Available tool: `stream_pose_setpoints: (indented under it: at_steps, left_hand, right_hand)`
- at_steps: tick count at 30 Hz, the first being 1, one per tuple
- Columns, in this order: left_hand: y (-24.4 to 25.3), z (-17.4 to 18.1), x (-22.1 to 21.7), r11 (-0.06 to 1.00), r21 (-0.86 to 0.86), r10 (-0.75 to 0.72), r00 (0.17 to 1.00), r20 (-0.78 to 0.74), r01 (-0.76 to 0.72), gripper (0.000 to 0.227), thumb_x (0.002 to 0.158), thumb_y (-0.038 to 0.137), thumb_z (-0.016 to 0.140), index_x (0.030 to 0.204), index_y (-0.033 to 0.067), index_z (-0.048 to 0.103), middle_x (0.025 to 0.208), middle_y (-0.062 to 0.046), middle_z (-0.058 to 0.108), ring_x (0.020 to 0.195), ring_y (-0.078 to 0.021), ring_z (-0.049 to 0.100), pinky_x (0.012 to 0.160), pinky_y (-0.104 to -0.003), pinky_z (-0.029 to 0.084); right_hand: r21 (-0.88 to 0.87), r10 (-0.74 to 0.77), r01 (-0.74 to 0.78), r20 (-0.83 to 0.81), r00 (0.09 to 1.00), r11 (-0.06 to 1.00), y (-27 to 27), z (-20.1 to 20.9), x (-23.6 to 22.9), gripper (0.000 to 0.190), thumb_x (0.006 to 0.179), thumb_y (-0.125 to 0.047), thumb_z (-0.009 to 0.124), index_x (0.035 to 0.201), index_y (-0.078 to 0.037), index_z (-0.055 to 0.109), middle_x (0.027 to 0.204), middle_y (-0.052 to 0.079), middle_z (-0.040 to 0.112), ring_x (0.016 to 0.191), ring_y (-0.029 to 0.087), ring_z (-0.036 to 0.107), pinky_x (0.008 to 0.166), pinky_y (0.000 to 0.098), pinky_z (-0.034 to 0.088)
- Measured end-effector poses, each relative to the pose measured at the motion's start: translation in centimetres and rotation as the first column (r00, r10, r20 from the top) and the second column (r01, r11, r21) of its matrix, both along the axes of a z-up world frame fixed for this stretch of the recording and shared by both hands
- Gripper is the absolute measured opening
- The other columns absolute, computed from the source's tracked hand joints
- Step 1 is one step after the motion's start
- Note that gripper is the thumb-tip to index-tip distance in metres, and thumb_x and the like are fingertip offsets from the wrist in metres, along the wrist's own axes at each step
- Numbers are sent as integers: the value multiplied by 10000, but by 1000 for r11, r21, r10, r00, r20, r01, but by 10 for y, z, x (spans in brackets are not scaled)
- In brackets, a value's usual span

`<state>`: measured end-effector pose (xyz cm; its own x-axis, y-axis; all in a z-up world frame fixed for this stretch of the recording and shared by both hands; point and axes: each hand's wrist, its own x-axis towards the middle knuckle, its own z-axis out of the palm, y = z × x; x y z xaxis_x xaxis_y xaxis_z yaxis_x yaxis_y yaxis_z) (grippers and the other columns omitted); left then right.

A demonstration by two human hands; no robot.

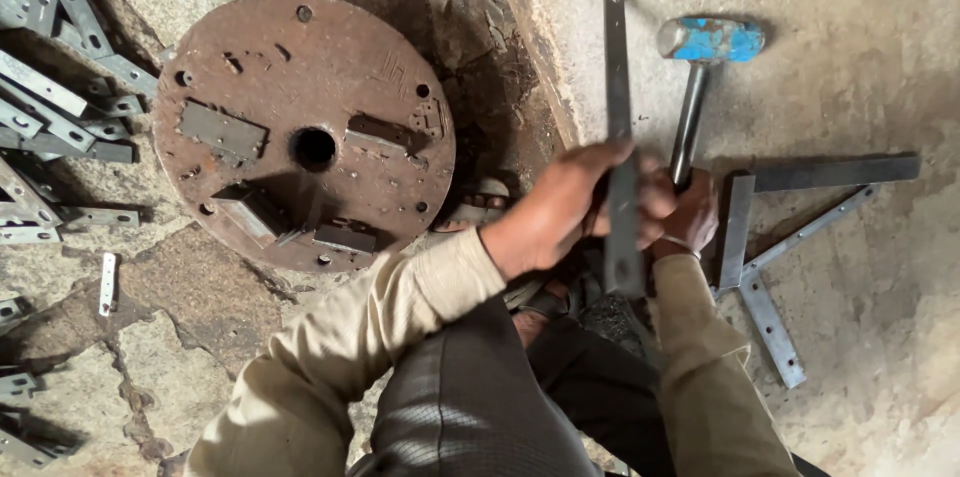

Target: Aligning and hammering metal brackets and bars on a workshop floor.

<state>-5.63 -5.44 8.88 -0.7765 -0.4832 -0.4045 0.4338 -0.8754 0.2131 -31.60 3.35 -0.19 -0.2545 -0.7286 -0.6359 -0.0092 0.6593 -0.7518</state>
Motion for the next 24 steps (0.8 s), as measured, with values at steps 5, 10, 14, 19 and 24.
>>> stream_pose_setpoints:
  at_steps: [5, 10, 14, 19, 24]
  left_hand:
    - [89, -139, -24, 941, -310, 208, 955, 211, -136, 476, 1215, 370, 332, 1273, -39, 569, 1036, -236, 704, 836, -383, 729, 765, -473, 613]
    - [83, -140, -6, 911, -264, 44, 562, 826, 317, 650, 1056, 584, 338, 1186, 9, 610, 919, -257, 695, 858, -437, 700, 793, -508, 539]
    - [85, -147, -2, 813, -455, 258, 476, 841, 363, 655, 1064, 572, 360, 1020, -16, 645, 867, -283, 676, 883, -483, 655, 783, -553, 497]
    - [97, -174, -9, 743, -516, 353, 404, 844, 426, 583, 1081, 515, 379, 1010, -9, 626, 897, -306, 652, 879, -527, 616, 761, -594, 472]
    - [97, -174, -7, 563, -665, 541, 390, 745, 490, 515, 1112, 426, 358, 1147, -21, 611, 925, -303, 656, 816, -522, 612, 708, -596, 473]
  right_hand:
    - [-48, -127, 125, -627, 769, 991, 20, 15, 23, 283, 962, -259, 763, 920, -26, 608, 704, 52, 602, 571, 177, 572, 510, 329, 442]
    - [-123, -280, 252, -387, 879, 960, 72, 4, 64, 350, 1014, -354, 700, 867, -57, 588, 677, -33, 484, 581, 104, 420, 493, 310, 326]
    - [-130, -84, 33, -410, 908, 991, 63, 30, 72, 381, 1024, -403, 673, 890, -49, 629, 698, -56, 494, 627, 51, 420, 524, 273, 341]
    - [-237, -59, -13, -293, 954, 971, 39, 96, 76, 351, 1034, -373, 629, 913, -43, 627, 678, 13, 542, 544, 85, 466, 460, 274, 354]
    - [-749, -242, -392, -579, 779, 534, 23, 33, 10, 332, 1140, -342, 510, 1024, -34, 555, 795, 98, 617, 643, 143, 580, 525, 310, 490]
